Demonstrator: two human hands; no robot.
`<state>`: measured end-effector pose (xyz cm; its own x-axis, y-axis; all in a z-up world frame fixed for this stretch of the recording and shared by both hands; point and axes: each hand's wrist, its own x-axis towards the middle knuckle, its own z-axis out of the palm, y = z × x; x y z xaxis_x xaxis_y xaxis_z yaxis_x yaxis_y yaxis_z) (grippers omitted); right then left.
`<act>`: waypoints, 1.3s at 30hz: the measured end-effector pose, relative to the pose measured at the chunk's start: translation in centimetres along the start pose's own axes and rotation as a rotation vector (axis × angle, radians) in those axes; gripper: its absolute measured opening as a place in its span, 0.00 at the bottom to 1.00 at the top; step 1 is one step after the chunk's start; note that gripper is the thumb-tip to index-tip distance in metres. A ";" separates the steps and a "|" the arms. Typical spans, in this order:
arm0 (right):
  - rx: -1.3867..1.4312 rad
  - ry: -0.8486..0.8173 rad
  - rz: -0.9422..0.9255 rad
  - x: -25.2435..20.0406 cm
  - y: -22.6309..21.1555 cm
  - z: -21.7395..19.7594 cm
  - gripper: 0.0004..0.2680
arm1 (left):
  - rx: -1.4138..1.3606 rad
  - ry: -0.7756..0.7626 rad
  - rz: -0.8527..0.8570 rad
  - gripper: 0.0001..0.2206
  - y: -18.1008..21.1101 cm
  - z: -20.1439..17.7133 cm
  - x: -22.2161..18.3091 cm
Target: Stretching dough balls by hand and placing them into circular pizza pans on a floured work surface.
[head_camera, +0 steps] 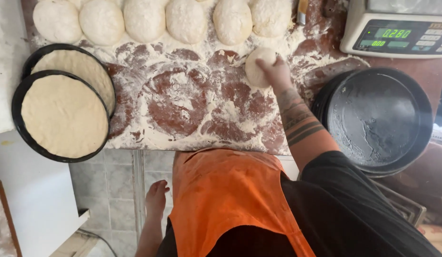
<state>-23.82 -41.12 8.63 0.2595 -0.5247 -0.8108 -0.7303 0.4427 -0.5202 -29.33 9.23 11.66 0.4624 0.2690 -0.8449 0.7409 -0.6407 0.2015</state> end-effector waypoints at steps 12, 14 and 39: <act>0.112 -0.170 -0.563 -2.1 3.2 -2.4 0.20 | -0.008 0.039 0.321 0.17 4.9 -1.0 0.6; -0.833 0.182 -0.646 0.8 4.8 -4.1 0.29 | 0.171 0.019 0.261 0.18 3.6 -1.4 2.4; -1.327 0.057 -0.833 -1.1 5.4 8.7 0.36 | -0.063 -0.004 -0.184 0.22 -3.4 -3.0 1.5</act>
<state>-22.54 -31.86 4.37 0.8568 -0.3259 -0.3996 -0.4206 -0.8900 -0.1759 -29.71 14.00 11.24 0.3146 0.3744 -0.8723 0.8417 -0.5349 0.0740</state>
